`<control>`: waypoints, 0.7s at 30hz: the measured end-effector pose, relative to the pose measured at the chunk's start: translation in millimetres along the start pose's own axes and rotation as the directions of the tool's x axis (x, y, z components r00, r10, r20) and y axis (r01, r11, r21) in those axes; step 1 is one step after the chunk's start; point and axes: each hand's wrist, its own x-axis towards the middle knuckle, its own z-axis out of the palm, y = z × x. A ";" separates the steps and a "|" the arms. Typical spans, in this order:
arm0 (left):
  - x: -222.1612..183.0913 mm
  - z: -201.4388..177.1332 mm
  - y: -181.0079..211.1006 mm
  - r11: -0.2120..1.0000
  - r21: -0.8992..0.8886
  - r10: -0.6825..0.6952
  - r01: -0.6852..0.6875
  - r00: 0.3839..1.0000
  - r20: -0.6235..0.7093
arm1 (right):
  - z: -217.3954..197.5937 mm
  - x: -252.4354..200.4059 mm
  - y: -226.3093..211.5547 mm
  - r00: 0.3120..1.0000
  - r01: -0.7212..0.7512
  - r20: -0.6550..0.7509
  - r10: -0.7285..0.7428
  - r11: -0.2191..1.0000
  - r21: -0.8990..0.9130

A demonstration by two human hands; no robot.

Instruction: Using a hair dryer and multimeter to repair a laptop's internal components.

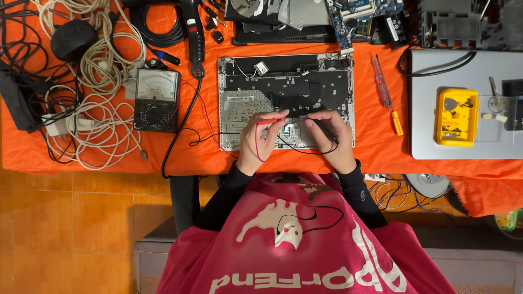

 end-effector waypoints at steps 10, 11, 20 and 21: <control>-0.8 -2.8 -4.7 0.985 0.152 0.071 -0.077 0.996 0.045 | -0.8 -1.2 7.4 1.000 -0.008 0.010 0.007 0.999 0.044; -2.2 -1.7 -2.3 0.994 0.107 0.001 -0.003 1.000 0.019 | 0.0 -1.7 4.5 0.999 -0.024 0.025 0.022 0.995 0.099; 2.9 -10.5 -1.4 0.880 0.452 0.152 -0.144 0.988 0.019 | -2.5 5.7 -11.5 0.996 -0.022 0.083 0.021 1.000 0.009; 2.9 -11.5 -0.7 0.842 0.516 0.168 -0.155 0.986 0.023 | -2.1 9.1 -19.7 0.995 -0.023 0.094 0.030 0.997 -0.080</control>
